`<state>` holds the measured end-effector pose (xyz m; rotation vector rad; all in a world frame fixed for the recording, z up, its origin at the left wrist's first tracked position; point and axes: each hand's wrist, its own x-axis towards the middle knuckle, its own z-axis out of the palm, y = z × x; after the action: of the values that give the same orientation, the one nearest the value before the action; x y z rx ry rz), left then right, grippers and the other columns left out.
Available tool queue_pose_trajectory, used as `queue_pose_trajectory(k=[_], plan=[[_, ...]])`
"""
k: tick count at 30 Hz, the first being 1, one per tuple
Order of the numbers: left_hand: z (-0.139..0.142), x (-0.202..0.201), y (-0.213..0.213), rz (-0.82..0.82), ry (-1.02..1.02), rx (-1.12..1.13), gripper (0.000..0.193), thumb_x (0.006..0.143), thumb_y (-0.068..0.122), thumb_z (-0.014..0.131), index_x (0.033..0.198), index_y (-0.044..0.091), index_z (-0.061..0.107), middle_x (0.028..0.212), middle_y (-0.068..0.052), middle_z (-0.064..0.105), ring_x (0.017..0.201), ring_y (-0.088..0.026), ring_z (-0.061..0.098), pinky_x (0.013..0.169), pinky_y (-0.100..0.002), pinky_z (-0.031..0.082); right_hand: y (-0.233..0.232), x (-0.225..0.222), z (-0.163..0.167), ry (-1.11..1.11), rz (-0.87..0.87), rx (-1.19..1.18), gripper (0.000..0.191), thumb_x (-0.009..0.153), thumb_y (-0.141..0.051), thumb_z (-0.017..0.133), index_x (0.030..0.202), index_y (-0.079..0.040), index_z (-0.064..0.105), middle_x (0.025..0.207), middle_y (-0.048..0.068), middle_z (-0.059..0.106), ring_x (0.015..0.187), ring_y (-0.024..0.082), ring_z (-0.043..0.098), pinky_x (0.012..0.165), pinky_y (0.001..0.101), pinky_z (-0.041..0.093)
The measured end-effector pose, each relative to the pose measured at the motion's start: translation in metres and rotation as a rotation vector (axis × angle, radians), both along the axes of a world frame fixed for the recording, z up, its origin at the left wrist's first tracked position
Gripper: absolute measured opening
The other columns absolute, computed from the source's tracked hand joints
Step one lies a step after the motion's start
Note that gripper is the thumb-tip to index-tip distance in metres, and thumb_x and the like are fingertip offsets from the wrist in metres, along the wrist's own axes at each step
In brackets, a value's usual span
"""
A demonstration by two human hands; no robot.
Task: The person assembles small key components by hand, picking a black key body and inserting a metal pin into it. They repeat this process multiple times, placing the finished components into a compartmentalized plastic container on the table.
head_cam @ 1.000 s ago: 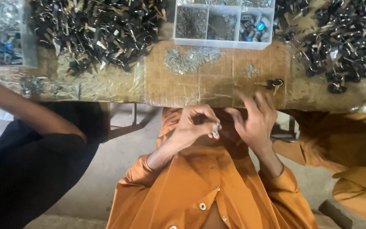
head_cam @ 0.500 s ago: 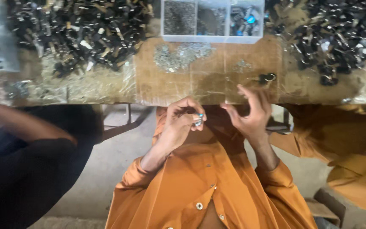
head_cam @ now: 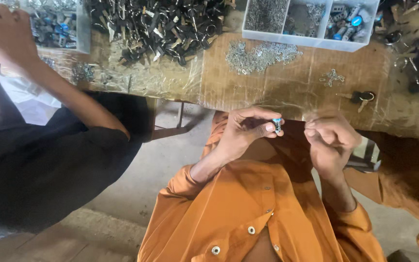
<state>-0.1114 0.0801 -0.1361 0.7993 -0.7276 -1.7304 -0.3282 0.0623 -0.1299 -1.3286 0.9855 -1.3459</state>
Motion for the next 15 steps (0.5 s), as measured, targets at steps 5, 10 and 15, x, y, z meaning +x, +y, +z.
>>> queue_pose_trajectory(k=[5,10,15], plan=[[-0.004,0.004,0.003,0.008,0.042,-0.077,0.022,0.100,-0.005,0.070,0.123,-0.003,0.069,0.114,-0.013,0.072,0.101,-0.021,0.073,0.089,-0.031,0.062,-0.002,0.025,0.016,0.228,0.094,-0.115,0.012,0.095,0.007,0.072,0.104,-0.002,0.071,0.107,0.012,0.068,0.071,0.005,0.051,0.066,0.0208,0.044],[-0.006,0.011,0.008,0.093,0.031,-0.097,0.023,0.099,-0.008,0.070,0.121,-0.004,0.069,0.110,-0.013,0.073,0.100,-0.019,0.072,0.088,-0.030,0.061,-0.006,0.047,0.032,0.409,0.209,-0.187,0.011,0.096,0.011,0.069,0.103,0.002,0.067,0.106,0.011,0.064,0.084,0.013,0.065,0.075,0.0256,0.053],[-0.004,0.046,0.016,-0.126,-0.251,-0.290,0.019,0.094,-0.012,0.074,0.112,-0.005,0.073,0.094,-0.013,0.073,0.084,-0.019,0.074,0.079,-0.029,0.061,-0.022,0.048,0.034,0.059,0.668,0.344,0.033,0.083,0.007,0.077,0.102,-0.006,0.054,0.102,0.005,0.060,0.092,0.012,0.062,0.082,0.0252,0.051]])
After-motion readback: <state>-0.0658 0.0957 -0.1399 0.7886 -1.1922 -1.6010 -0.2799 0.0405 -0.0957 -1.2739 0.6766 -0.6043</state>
